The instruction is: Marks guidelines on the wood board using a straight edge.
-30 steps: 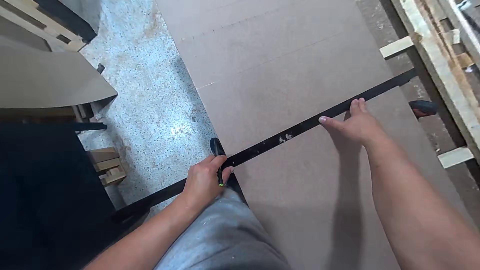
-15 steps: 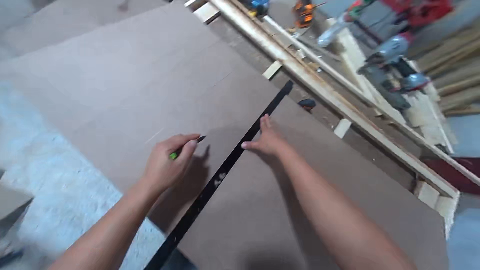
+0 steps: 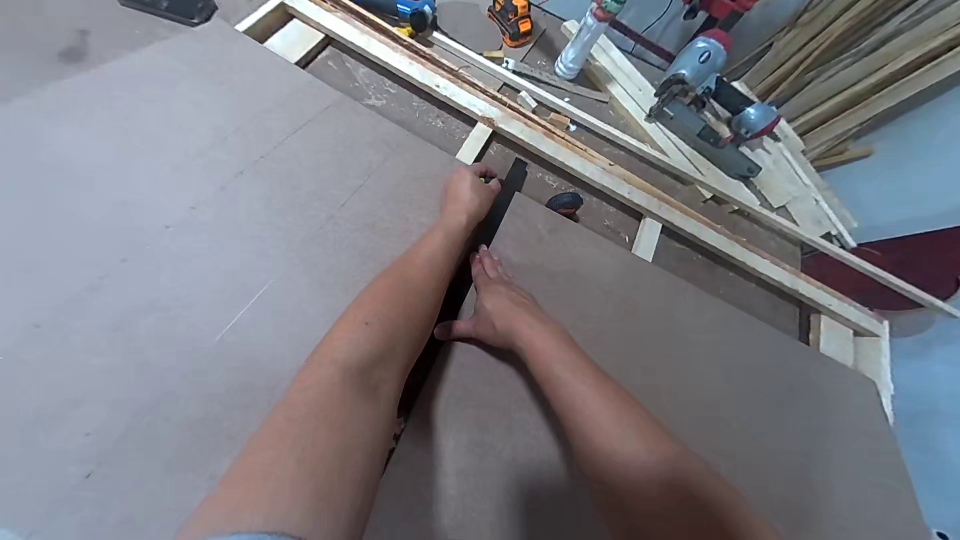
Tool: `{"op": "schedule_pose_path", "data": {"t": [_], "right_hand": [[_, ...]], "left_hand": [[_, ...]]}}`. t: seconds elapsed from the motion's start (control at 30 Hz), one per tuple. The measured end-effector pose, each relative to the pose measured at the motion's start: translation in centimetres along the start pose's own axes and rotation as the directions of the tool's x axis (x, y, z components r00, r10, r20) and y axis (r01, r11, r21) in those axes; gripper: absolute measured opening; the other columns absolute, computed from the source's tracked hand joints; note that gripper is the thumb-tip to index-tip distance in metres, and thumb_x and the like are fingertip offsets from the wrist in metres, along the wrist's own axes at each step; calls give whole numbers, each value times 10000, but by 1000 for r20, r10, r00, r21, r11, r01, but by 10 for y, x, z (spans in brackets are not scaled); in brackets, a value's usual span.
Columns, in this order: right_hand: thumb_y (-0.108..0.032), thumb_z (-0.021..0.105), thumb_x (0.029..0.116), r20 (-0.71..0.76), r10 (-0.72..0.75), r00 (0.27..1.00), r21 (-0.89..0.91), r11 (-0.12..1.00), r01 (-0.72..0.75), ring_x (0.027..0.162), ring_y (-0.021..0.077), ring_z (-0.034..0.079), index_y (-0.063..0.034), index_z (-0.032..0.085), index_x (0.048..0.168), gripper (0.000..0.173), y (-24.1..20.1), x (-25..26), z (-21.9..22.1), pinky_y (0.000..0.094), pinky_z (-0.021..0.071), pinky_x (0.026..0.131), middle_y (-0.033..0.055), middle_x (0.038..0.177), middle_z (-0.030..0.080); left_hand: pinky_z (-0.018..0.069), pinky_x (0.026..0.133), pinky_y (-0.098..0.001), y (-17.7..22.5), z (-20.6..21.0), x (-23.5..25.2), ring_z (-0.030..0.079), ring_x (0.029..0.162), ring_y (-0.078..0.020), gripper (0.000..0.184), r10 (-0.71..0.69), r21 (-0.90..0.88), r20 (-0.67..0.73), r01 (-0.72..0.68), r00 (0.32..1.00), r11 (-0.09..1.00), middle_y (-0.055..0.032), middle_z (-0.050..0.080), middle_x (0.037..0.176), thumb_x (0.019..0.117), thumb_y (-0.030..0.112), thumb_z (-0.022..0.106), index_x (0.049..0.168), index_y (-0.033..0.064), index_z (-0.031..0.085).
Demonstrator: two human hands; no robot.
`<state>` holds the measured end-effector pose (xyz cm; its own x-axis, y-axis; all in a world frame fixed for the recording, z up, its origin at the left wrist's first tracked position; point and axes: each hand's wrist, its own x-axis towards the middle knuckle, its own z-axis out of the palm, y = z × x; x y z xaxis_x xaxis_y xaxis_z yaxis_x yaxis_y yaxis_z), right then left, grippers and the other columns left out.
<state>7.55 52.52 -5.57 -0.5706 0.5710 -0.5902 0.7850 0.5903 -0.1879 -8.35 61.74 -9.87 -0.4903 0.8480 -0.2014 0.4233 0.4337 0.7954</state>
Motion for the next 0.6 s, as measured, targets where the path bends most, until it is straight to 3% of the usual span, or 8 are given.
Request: {"op": "schedule_pose_path", "data": {"t": [0.13,0.27,0.37,0.5,0.6], "right_hand": [[-897,694,624,1,-9,1000,-1,1000,9,1600,302,72,-35,91,1643,1465,-1,1,1,515,220,1266,135,1734,-5],[-842,758,621,-53,-54,997,76,995,58,1584,358,135,-30,156,1634,1431,5,5,6,580,281,1228,159,1728,52],[-765,790,676,-85,-101,991,121,986,110,1552,439,195,3,189,1619,1357,9,7,5,676,332,1162,220,1710,76],[-753,762,726,-57,-137,989,93,986,142,1546,507,133,24,117,1624,1352,8,8,10,748,251,1160,247,1707,19],[-739,762,742,-62,-124,990,67,989,128,1535,529,145,51,114,1614,1343,7,5,5,753,260,1150,268,1699,37]], "left_hand": [[557,843,-559,1,-23,-34,710,987,-243,203,34,71,-3,-34,999,997,-42,755,1012,930,300,657,1068,213,777],[561,790,-557,-7,-74,-126,708,912,-235,175,-16,137,57,8,998,991,-38,746,935,923,316,677,1007,203,782],[554,717,-497,-21,-120,-228,691,813,-165,145,-103,166,66,91,993,982,10,731,848,907,308,678,962,234,791],[572,659,-393,-51,-181,-395,671,736,-59,115,-230,189,25,221,973,957,86,719,801,905,289,683,931,253,788],[566,586,-337,-52,-224,-512,645,653,-33,81,-394,270,-26,386,919,882,118,691,738,906,287,702,883,265,776]]}}
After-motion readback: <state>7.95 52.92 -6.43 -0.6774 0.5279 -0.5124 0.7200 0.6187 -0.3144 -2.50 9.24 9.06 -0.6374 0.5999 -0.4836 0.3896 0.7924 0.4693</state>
